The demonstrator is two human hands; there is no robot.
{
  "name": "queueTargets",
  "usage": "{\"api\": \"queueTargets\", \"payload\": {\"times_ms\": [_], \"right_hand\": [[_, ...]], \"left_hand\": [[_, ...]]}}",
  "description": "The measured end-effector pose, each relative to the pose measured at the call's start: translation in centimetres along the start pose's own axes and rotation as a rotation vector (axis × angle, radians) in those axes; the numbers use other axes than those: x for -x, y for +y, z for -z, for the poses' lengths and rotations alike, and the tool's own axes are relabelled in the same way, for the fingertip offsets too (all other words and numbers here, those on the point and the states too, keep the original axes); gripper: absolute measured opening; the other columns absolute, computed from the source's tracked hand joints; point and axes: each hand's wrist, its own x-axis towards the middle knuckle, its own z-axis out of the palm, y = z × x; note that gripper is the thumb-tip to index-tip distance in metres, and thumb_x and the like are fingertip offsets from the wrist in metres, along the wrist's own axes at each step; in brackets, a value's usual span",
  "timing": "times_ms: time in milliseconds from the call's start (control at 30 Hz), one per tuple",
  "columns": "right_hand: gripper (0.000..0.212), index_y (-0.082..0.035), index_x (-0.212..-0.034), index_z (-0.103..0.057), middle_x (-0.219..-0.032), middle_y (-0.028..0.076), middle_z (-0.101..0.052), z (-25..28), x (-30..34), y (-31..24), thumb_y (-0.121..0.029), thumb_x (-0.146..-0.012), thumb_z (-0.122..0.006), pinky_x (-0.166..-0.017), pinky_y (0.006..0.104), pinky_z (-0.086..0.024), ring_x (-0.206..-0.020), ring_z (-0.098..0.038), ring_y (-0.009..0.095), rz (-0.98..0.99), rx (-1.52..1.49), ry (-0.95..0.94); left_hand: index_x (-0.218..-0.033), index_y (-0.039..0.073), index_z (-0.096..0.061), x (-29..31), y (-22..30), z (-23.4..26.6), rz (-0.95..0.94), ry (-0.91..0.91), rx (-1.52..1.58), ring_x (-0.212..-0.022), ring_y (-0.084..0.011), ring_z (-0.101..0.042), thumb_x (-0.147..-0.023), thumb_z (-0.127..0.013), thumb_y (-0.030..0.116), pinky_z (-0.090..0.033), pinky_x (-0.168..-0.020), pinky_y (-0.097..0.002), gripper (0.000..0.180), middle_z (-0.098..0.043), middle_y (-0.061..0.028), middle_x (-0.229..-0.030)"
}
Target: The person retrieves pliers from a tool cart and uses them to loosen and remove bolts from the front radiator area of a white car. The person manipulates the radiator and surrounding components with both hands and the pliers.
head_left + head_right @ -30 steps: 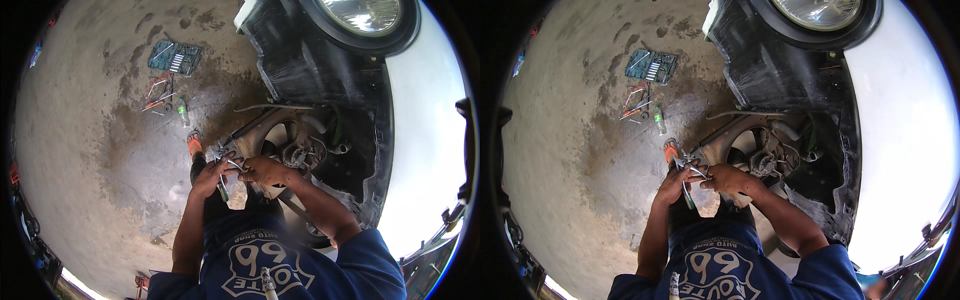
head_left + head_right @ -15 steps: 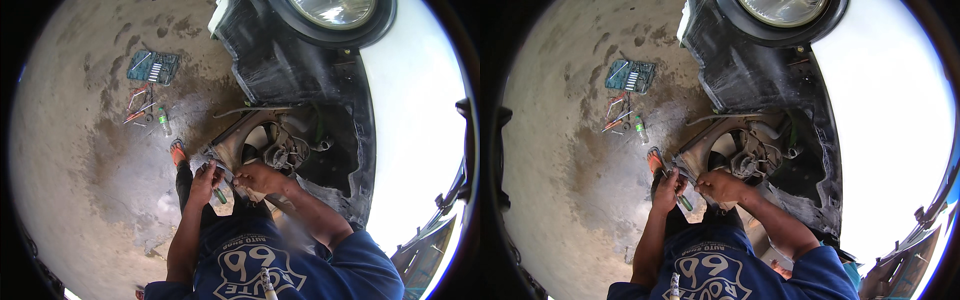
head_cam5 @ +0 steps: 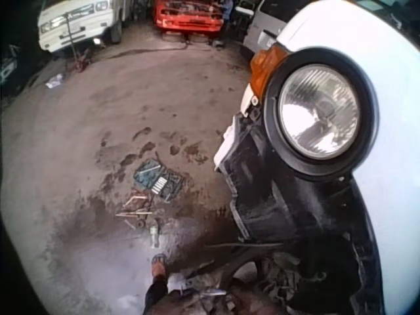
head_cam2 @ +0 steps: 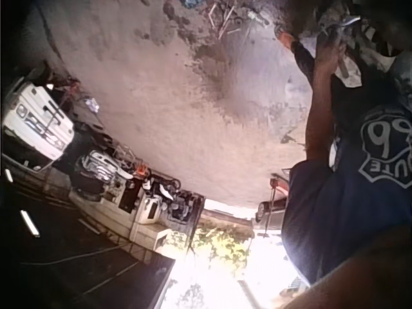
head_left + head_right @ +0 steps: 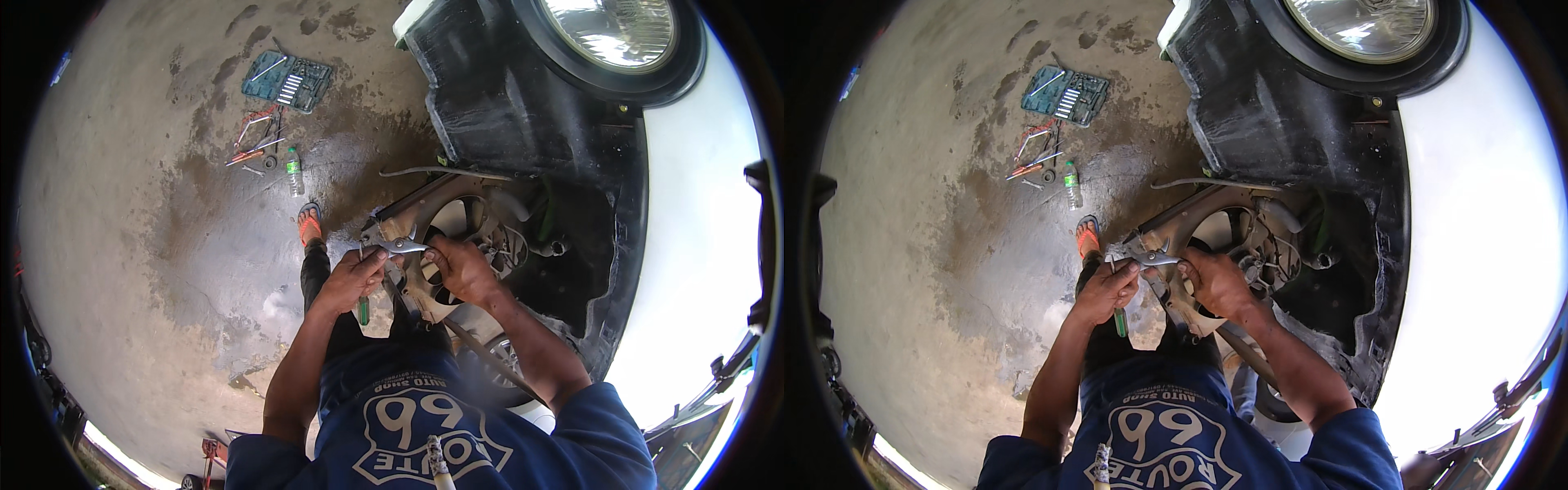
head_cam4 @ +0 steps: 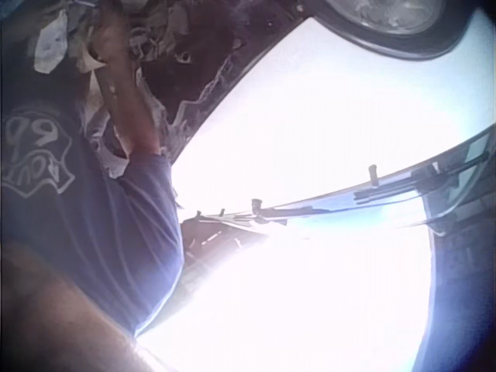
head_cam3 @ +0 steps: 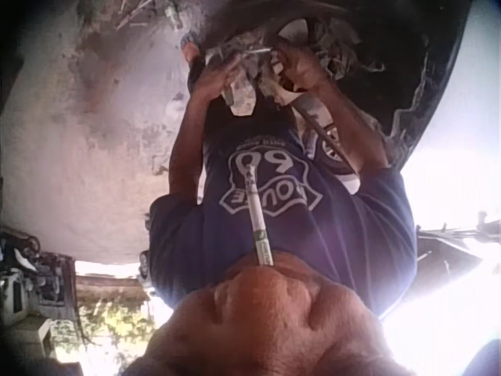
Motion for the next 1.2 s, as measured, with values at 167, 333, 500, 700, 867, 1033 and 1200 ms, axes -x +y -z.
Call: {"api": "queueTargets", "payload": {"times_ms": [167,333,500,700,867,1033,1200], "right_hand": [[0.017,-0.002,-0.104,-0.050,-0.077,0.029,-0.062,-5.5,2.4,-2.4,-0.019,-0.101,-0.053,-0.063,0.0574,-0.047,-0.077,-0.062,0.052,-0.170,-0.223,0.080],[0.030,0.001,-0.125,-0.046,-0.076,0.031,-0.063,-4.0,3.0,-1.4,-0.016,-0.100,-0.051,-0.066,0.0568,-0.049,-0.075,-0.062,0.053,-0.184,0.055,0.011],[0.030,-0.004,-0.126,-0.053,-0.090,0.025,-0.067,-2.8,2.1,-1.0,-0.020,-0.100,-0.054,-0.072,0.0496,-0.051,-0.085,-0.066,0.042,0.067,-0.110,-0.177],[0.031,-0.008,-0.118,-0.068,-0.116,0.021,-0.069,6.8,-5.8,14.7,-0.023,-0.090,-0.063,-0.094,0.0462,-0.053,-0.112,-0.064,0.040,-0.284,0.368,0.322],[0.045,0.000,-0.123,-0.065,-0.122,0.025,-0.066,9.3,-10.7,21.2,-0.032,-0.091,-0.063,-0.097,0.0426,-0.051,-0.120,-0.060,0.041,-0.387,1.023,-0.050],[0.056,0.005,-0.110,-0.067,-0.110,0.027,-0.067,9.4,-11.1,21.4,-0.048,-0.096,-0.060,-0.089,0.0448,-0.050,-0.101,-0.062,0.040,-0.271,0.785,-0.018],[0.065,0.005,-0.080,-0.068,-0.078,0.024,-0.067,8.8,-12.4,24.4,-0.055,-0.098,-0.053,-0.075,0.0454,-0.052,-0.072,-0.061,0.039,-0.306,0.597,-0.045]], "left_hand": [[-0.096,0.007,-0.060,-2.3,-2.6,-4.9,-0.309,0.286,0.101,-0.055,-0.0045,-0.039,-0.108,-0.050,0.033,-0.032,-0.049,-0.0224,0.030,-0.046,0.0044,-0.066],[-0.094,0.008,-0.060,-1.5,-3.8,-4.3,-0.225,0.262,0.058,-0.058,-0.0046,-0.040,-0.107,-0.052,0.037,-0.035,-0.052,-0.0245,0.033,-0.045,0.0059,-0.071],[-0.097,0.006,-0.063,-2.0,-3.4,-3.3,-0.122,0.183,0.146,-0.069,-0.0065,-0.057,-0.102,-0.060,0.041,-0.046,-0.060,-0.0248,0.036,-0.060,0.0022,-0.080],[-0.106,0.004,-0.062,-5.3,-3.7,1.7,-0.250,0.580,-0.258,-0.063,-0.0110,-0.056,-0.094,-0.072,0.039,-0.044,-0.058,-0.0264,0.039,-0.065,-0.0010,-0.080],[-0.120,-0.009,-0.057,-7.8,-5.2,3.8,-0.413,0.878,-0.695,-0.111,-0.0447,-0.064,-0.085,-0.079,0.044,-0.049,-0.094,-0.0465,0.067,-0.066,-0.0306,-0.116],[-0.129,-0.004,-0.057,-9.4,-6.1,3.6,-0.418,0.841,-0.638,-0.103,-0.0400,-0.069,-0.091,-0.072,0.035,-0.053,-0.086,-0.0434,0.056,-0.070,-0.0256,-0.110],[-0.130,-0.004,-0.055,-9.4,-6.4,3.4,-0.423,0.831,-0.679,-0.101,-0.0388,-0.070,-0.094,-0.071,0.034,-0.054,-0.085,-0.0431,0.055,-0.071,-0.0247,-0.106]]}}
